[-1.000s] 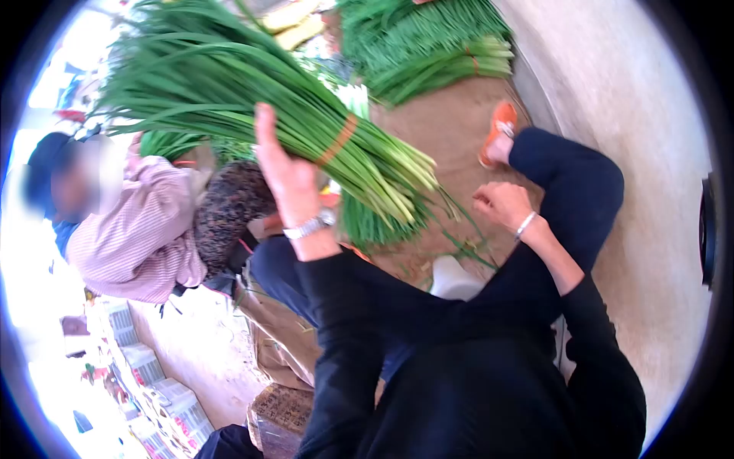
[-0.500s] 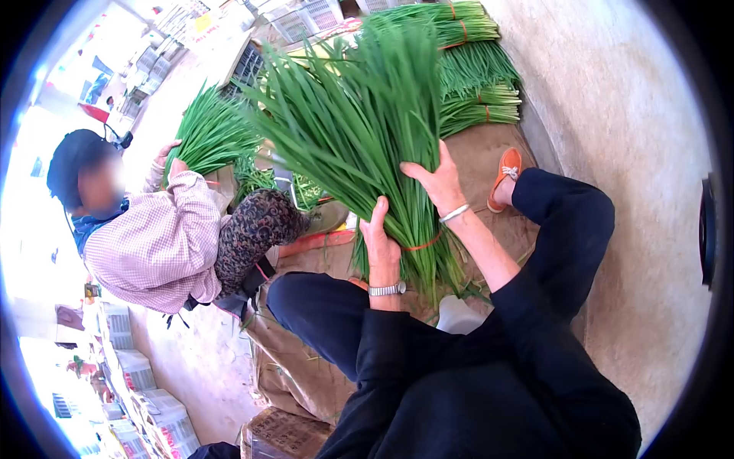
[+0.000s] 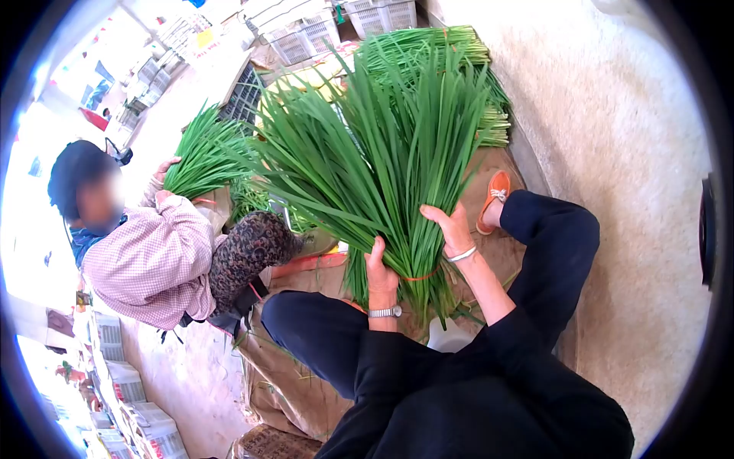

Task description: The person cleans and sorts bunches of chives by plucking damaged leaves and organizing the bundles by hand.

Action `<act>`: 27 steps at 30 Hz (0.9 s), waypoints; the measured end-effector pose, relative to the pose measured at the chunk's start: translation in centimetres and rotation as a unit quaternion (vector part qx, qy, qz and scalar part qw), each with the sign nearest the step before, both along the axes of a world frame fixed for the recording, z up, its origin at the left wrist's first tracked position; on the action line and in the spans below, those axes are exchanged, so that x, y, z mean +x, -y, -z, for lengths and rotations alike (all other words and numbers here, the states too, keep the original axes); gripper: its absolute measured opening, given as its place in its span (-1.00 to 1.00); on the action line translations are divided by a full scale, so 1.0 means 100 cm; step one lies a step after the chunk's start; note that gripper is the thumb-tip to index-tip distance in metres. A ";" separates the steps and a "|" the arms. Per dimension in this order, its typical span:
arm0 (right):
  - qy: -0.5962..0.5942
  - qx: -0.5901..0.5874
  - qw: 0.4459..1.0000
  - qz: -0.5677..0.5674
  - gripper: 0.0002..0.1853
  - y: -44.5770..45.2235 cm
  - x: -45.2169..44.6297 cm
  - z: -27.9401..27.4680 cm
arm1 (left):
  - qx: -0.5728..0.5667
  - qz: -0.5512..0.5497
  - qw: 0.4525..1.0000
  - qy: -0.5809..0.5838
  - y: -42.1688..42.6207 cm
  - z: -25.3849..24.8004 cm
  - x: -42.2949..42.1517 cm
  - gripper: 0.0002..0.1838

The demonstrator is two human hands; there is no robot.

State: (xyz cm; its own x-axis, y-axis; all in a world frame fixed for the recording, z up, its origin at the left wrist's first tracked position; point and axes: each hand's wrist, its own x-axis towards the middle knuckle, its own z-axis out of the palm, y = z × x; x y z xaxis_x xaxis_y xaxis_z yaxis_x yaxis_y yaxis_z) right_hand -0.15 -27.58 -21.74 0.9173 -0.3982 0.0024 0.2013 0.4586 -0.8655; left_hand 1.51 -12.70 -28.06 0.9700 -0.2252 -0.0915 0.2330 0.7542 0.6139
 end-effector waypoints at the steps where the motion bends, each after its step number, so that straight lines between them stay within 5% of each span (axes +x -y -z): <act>1: 0.003 -0.002 1.000 -0.002 -0.63 0.001 -0.002 0.000 | -0.004 0.017 1.000 0.007 0.000 -0.003 0.000 -0.48; 21: -0.035 -0.010 0.999 -0.017 -0.62 0.011 -0.008 0.014 | 0.068 0.016 0.996 0.055 0.003 -0.003 -0.004 -0.42; 27: -0.167 -0.300 0.935 -0.091 -0.40 0.050 -0.015 0.011 | 0.108 -0.008 0.994 -0.023 0.010 -0.017 -0.009 -0.64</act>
